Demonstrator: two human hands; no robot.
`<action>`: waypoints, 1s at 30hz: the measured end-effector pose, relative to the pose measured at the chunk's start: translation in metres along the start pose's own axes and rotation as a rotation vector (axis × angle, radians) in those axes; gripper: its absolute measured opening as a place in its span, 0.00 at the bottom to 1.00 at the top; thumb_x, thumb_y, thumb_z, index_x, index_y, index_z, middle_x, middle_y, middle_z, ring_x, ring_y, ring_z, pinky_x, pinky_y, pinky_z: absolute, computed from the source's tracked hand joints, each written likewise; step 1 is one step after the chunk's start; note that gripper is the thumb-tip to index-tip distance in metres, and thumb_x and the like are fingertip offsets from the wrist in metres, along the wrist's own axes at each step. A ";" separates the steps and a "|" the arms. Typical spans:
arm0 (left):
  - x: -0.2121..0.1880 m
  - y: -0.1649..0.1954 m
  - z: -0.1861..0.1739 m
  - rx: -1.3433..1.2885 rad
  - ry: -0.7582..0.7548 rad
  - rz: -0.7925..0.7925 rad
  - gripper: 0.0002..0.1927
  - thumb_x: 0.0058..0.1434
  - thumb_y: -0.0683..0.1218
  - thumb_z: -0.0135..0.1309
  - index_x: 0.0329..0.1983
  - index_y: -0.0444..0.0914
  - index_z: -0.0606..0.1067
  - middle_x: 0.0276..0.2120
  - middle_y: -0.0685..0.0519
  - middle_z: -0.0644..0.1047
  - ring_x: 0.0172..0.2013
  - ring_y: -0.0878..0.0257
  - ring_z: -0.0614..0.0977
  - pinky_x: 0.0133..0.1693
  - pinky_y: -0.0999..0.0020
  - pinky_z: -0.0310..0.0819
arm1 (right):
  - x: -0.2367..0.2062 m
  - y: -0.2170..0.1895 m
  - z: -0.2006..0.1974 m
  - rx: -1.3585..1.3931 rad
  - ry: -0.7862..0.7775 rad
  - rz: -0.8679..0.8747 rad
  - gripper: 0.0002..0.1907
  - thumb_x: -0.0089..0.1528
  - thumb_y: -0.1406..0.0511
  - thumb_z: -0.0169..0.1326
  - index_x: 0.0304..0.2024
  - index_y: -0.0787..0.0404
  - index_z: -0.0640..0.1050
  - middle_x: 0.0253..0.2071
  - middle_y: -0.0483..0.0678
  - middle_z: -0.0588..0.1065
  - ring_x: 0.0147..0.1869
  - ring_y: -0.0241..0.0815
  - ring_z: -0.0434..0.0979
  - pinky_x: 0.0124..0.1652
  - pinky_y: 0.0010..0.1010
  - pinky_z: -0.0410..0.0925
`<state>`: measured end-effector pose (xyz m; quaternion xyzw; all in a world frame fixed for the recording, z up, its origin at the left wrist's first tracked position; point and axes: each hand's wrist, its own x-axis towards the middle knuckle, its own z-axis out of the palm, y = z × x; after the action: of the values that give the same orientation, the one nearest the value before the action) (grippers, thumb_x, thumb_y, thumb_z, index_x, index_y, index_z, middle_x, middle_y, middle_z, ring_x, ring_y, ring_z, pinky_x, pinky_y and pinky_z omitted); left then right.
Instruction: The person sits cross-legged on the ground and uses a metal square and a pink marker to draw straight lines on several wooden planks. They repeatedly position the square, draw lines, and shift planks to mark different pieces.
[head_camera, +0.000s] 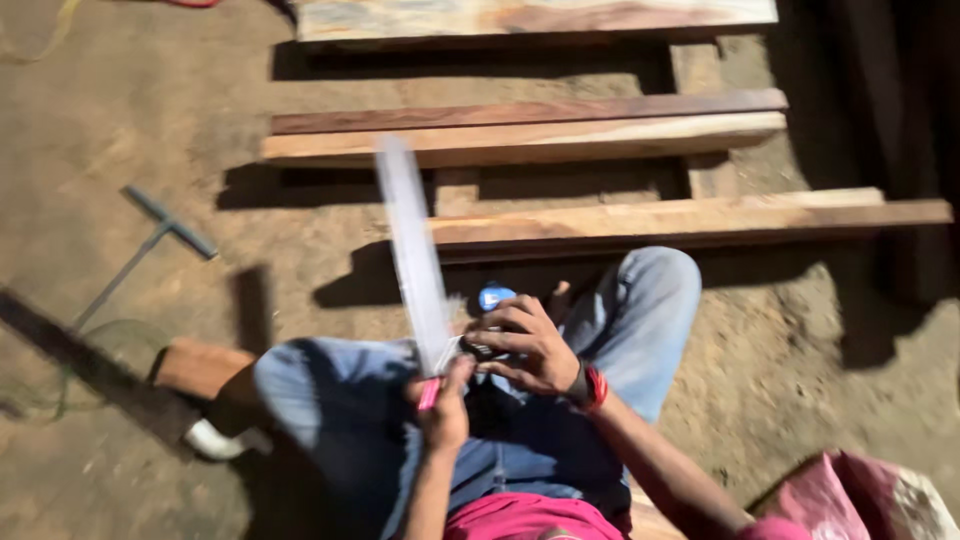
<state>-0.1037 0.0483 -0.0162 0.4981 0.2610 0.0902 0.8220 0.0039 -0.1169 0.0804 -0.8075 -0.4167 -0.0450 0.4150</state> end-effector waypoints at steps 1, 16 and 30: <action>0.003 -0.001 -0.013 -0.054 0.022 0.063 0.15 0.64 0.40 0.56 0.49 0.23 0.77 0.44 0.46 0.83 0.41 0.59 0.84 0.43 0.64 0.81 | 0.006 0.011 -0.010 -0.050 -0.066 -0.047 0.26 0.56 0.59 0.66 0.57 0.52 0.80 0.55 0.48 0.75 0.61 0.57 0.71 0.61 0.47 0.62; 0.166 -0.017 -0.079 0.961 0.015 0.557 0.30 0.50 0.46 0.77 0.50 0.32 0.73 0.45 0.41 0.76 0.46 0.49 0.78 0.52 0.54 0.74 | 0.000 0.178 -0.104 -0.654 -0.103 0.427 0.22 0.61 0.51 0.55 0.58 0.40 0.79 0.43 0.41 0.73 0.53 0.42 0.72 0.56 0.42 0.60; 0.153 -0.026 -0.059 1.253 0.199 0.606 0.34 0.46 0.51 0.78 0.49 0.35 0.72 0.48 0.38 0.77 0.59 0.31 0.68 0.66 0.36 0.49 | -0.021 0.177 -0.109 -0.567 -0.091 0.345 0.31 0.58 0.55 0.57 0.66 0.40 0.73 0.53 0.45 0.73 0.61 0.46 0.71 0.61 0.47 0.60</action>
<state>-0.0077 0.1441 -0.1125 0.9180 0.1874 0.1931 0.2913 0.1458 -0.2616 0.0308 -0.9507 -0.2628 -0.0522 0.1564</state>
